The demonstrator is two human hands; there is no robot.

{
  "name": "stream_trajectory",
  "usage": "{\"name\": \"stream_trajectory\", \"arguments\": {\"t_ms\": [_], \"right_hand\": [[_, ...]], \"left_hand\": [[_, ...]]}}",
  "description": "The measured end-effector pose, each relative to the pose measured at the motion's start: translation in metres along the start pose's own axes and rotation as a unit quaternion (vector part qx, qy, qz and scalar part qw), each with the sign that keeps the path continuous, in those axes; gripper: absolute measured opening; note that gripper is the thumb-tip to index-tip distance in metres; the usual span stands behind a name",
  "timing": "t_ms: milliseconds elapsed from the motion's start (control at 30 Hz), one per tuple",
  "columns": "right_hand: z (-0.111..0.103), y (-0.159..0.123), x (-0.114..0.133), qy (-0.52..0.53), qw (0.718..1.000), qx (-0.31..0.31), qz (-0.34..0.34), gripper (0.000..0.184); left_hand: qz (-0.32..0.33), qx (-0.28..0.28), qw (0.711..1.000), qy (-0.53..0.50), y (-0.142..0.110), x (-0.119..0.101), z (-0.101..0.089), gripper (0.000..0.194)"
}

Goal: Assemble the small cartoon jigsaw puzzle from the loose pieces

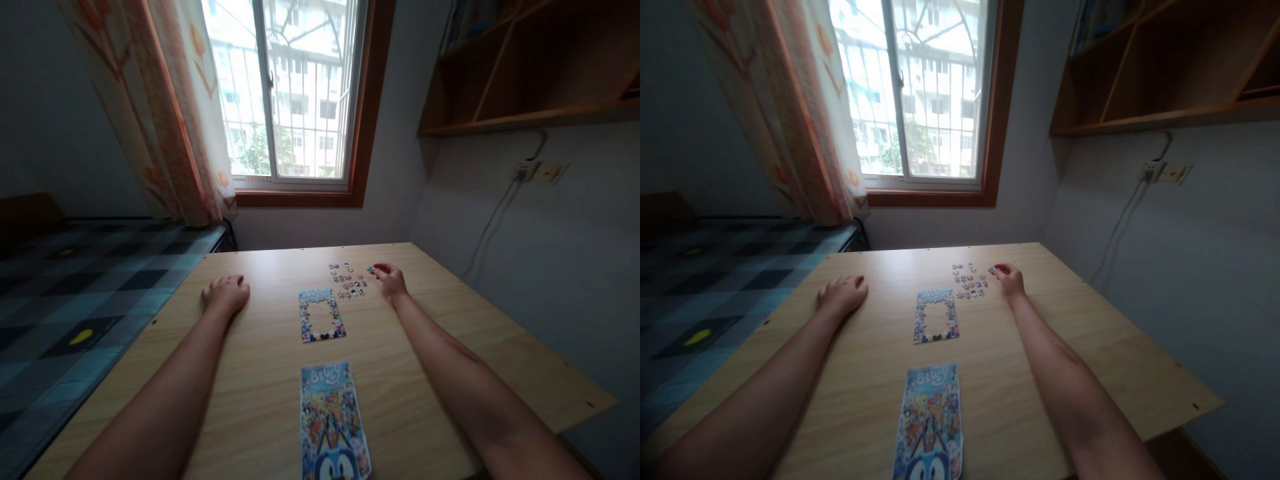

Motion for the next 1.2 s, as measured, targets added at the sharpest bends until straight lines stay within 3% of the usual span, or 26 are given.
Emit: {"name": "stream_trajectory", "arguments": {"t_ms": [267,400,533,633,700,800,933,1033,1200], "right_hand": [[0.005,-0.030,0.007,-0.144,0.986,-0.075,-0.023,0.026],[0.011,-0.043,0.012,-0.123,0.989,-0.083,-0.012,0.029],[0.028,-0.060,0.029,-0.076,0.995,-0.041,-0.043,0.032],[0.051,-0.079,0.052,-0.061,0.994,0.045,-0.083,0.030],[0.067,-0.093,0.068,-0.055,0.987,0.106,-0.106,0.026],[0.086,-0.115,0.085,-0.062,0.975,0.175,-0.123,0.020],[0.105,-0.135,0.087,-0.017,0.966,0.248,-0.075,0.017],[0.115,-0.145,0.081,0.046,0.955,0.293,-0.010,0.018],[0.118,-0.150,0.076,0.092,0.945,0.309,0.054,0.024]], "left_hand": [[0.014,-0.050,0.999,0.003,-0.012,-0.009,-0.006,0.050],[-0.008,-0.041,0.999,0.015,-0.023,-0.019,-0.001,0.053],[0.013,0.000,1.000,0.015,-0.043,-0.040,0.012,0.059],[0.066,0.008,0.998,-0.005,-0.061,-0.057,0.015,0.060],[0.120,-0.018,0.992,-0.037,-0.071,-0.069,0.008,0.054],[0.212,-0.095,0.965,-0.121,-0.088,-0.087,-0.015,0.041],[0.372,-0.209,0.886,-0.181,-0.125,-0.121,-0.053,0.021],[0.459,-0.231,0.833,-0.204,-0.152,-0.140,-0.068,0.014],[0.489,-0.238,0.805,-0.239,-0.174,-0.148,-0.080,0.016]]}}
Point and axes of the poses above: each hand's wrist, its own y-axis towards the middle knuckle, its own z-axis out of the palm, x = y × z, the point moved 9 cm from there along y, towards the middle knuckle, and after that the axes turned 2 degrees about y, right-handed, at the moved point
